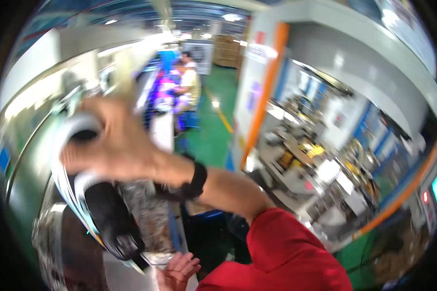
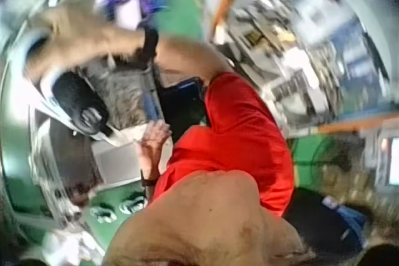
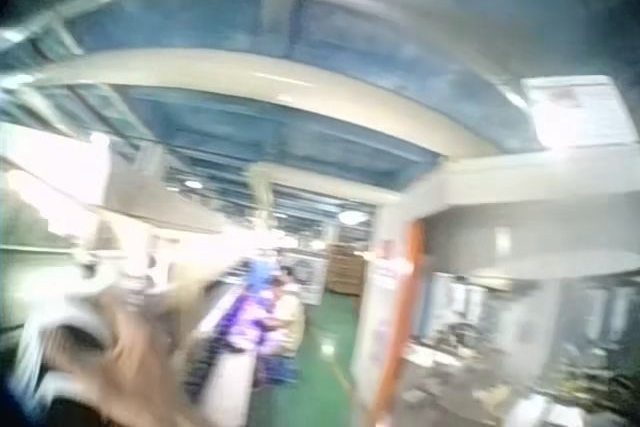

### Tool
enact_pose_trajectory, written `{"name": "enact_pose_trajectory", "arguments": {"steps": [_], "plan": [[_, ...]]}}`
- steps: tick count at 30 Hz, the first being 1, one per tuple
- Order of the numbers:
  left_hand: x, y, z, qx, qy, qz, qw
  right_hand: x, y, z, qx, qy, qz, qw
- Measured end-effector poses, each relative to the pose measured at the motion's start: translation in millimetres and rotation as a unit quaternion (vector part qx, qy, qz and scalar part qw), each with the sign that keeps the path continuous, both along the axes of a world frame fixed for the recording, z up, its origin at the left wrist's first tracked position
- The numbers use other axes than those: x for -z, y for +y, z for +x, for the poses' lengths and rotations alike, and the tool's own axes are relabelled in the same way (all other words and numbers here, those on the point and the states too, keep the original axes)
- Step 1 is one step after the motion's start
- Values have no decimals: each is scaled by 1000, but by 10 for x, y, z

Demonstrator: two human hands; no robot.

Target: Operating a shoe-lasting machine to shape and attach soles to uppers in an assembly line.

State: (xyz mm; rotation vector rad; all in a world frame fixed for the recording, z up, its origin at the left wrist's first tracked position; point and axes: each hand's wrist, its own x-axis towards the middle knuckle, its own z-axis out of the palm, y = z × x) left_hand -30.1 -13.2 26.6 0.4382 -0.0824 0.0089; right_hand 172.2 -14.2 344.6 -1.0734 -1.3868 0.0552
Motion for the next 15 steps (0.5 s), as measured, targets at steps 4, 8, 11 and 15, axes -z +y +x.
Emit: {"name": "enact_pose_trajectory", "arguments": {"steps": [4,8,11,15], "plan": [[-341,-461,483,-28,121,40,991,1105,-1106,114,121,93,-168,974],[54,-759,1022,142,-69,78,984,2064,-2047,205,254,238,-192,918],[-311,-1443,1039,174,62,134,974,2845,-2978,243,324,321,-138,879],[-520,-2471,1244,209,46,148,966,3178,-4106,-439,260,374,-7,890]]}}
